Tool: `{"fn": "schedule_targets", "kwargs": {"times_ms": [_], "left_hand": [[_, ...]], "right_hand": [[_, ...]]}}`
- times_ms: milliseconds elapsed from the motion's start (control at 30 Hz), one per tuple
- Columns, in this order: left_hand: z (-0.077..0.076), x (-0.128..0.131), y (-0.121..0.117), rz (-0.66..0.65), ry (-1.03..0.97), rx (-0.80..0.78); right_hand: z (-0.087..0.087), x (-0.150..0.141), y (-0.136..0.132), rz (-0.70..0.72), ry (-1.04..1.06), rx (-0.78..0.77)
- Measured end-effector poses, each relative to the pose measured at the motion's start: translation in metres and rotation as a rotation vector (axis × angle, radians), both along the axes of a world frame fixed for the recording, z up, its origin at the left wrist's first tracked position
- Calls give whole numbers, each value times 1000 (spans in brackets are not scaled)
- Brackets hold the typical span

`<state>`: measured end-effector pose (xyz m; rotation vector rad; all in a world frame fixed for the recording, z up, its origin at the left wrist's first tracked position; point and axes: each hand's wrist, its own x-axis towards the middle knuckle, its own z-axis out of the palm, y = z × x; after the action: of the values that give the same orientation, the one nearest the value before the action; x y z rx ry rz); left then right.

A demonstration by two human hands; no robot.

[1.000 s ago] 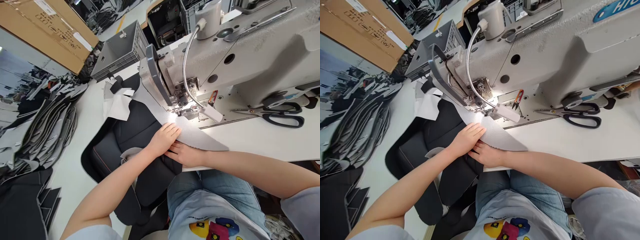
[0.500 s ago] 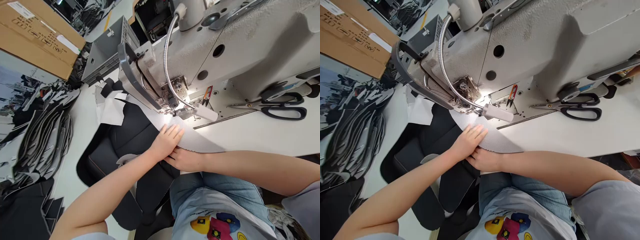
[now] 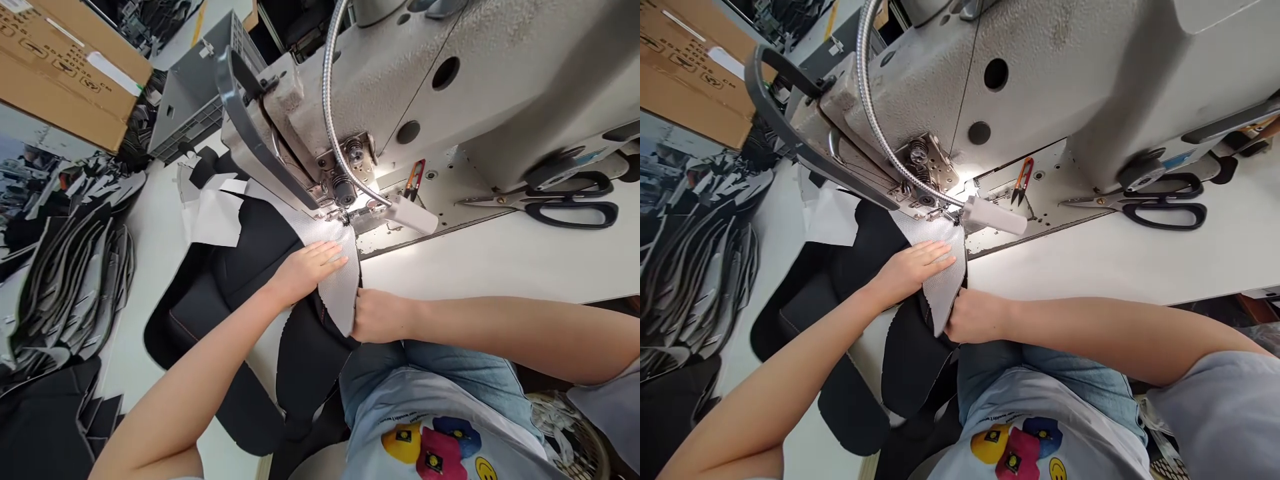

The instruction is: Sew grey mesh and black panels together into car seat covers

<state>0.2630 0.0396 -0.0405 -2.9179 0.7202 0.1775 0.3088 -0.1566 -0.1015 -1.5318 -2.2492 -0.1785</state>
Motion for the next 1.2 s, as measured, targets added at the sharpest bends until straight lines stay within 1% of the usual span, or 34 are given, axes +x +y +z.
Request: {"fn": "schedule_targets", "kwargs": {"times_ms": [100, 233, 333, 400, 467, 533, 667, 767, 867, 933, 1000, 1067, 1100, 1133, 1200], "left_hand": [[-1, -1, 4, 13, -8, -19], [-3, 1, 6, 42, -9, -19], [-6, 7, 8, 55, -19, -25], [-8, 13, 11, 69, -35, -44], [-9, 20, 14, 87, -50, -58], [-11, 27, 18, 103, -55, -64], [-15, 39, 30, 144, -43, -41], [-12, 47, 36, 160, -23, 6], [-3, 50, 26, 173, 9, 61], [4, 47, 9, 189, 0, 110], [6, 37, -12, 170, -36, 123], [3, 22, -27, 101, -63, 65], [-1, 15, -30, 67, -73, 19], [-4, 7, -31, 47, -85, -27], [-12, -4, -24, 55, -112, -98]], "right_hand": [[2, 0, -2, 19, -4, 2], [-2, -3, -5, -44, -27, 57], [-3, -3, -6, -157, -81, 138], [0, 0, -7, -254, -148, 206], [5, 4, -9, -299, -220, 235], [9, 8, -9, -293, -262, 185], [13, 14, -7, -280, -239, 15], [12, 18, -5, -296, -210, -8], [10, 23, -4, -275, -174, 20], [9, 24, -5, -245, -155, 43], [9, 23, -4, -204, -128, 41], [10, 19, -4, -170, -107, 19], [10, 17, -4, -164, -108, 15], [10, 15, -3, -164, -119, 20], [10, 11, -4, -169, -152, 51]]}}
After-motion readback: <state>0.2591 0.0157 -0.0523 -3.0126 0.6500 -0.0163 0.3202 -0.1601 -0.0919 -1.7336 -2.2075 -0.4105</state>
